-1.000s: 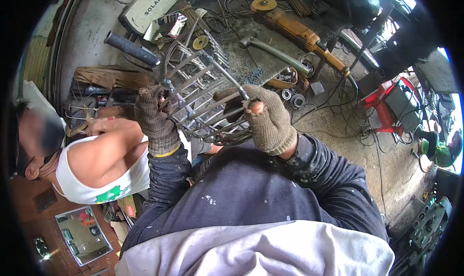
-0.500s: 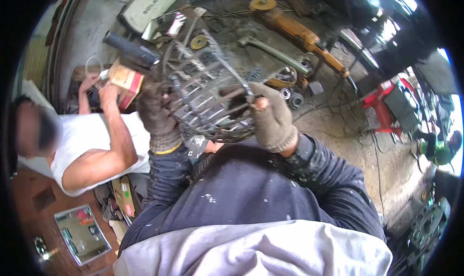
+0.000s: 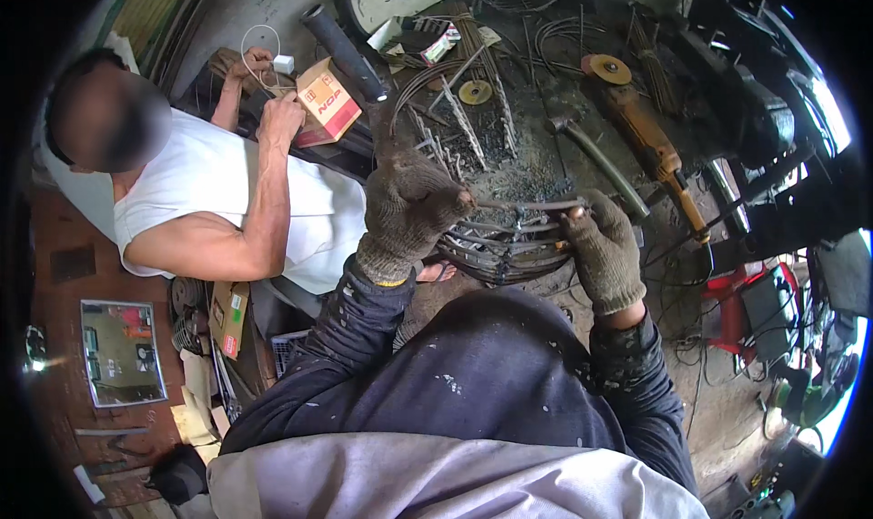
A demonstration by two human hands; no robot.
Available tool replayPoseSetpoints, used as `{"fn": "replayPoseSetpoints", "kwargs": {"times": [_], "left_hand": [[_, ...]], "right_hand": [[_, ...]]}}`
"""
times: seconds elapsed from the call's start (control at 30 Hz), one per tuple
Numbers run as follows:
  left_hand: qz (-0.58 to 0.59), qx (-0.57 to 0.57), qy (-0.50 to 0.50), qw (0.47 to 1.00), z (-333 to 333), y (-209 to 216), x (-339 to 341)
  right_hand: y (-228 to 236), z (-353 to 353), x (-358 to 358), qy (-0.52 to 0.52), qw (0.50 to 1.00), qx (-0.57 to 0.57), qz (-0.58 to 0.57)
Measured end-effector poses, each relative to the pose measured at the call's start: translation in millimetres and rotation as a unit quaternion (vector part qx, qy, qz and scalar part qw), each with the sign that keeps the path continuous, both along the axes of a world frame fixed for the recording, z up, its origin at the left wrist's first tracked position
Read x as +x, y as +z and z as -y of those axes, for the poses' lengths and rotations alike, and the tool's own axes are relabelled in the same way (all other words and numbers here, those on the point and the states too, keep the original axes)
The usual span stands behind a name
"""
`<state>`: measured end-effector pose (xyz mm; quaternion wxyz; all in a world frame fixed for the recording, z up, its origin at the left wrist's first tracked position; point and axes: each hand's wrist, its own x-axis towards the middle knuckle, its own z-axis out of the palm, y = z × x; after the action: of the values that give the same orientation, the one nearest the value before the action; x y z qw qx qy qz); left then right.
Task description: The person hammers a metal cage structure on a workbench and then uses a welding torch to join components.
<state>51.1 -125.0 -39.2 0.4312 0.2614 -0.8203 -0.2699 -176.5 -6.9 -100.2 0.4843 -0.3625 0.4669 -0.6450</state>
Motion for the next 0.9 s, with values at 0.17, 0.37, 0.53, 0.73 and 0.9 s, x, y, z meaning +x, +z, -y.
{"fn": "replayPoseSetpoints", "kwargs": {"times": [0.17,0.37,0.53,0.73,0.9], "left_hand": [[-0.064,-0.022,-0.012,0.998,4.5,-3.8,-0.4],[-0.123,-0.002,-0.048,0.991,4.4,-5.1,0.1],[-0.111,0.027,-0.054,0.992,8.0,-12.0,4.3],[-0.107,0.022,-0.053,0.993,9.6,-2.9,3.0],[0.0,-0.054,0.029,0.998,13.6,-2.1,6.6]], "right_hand": [[0.5,1.5,-3.0,0.068,0.997,-0.003,0.026],[4.1,2.1,-3.6,0.141,0.985,-0.038,0.093],[2.5,0.2,-1.4,0.139,0.982,-0.009,0.126],[0.9,5.9,10.0,0.087,0.986,-0.056,0.13],[-41.2,10.6,-24.3,0.051,0.992,-0.052,0.102]]}}
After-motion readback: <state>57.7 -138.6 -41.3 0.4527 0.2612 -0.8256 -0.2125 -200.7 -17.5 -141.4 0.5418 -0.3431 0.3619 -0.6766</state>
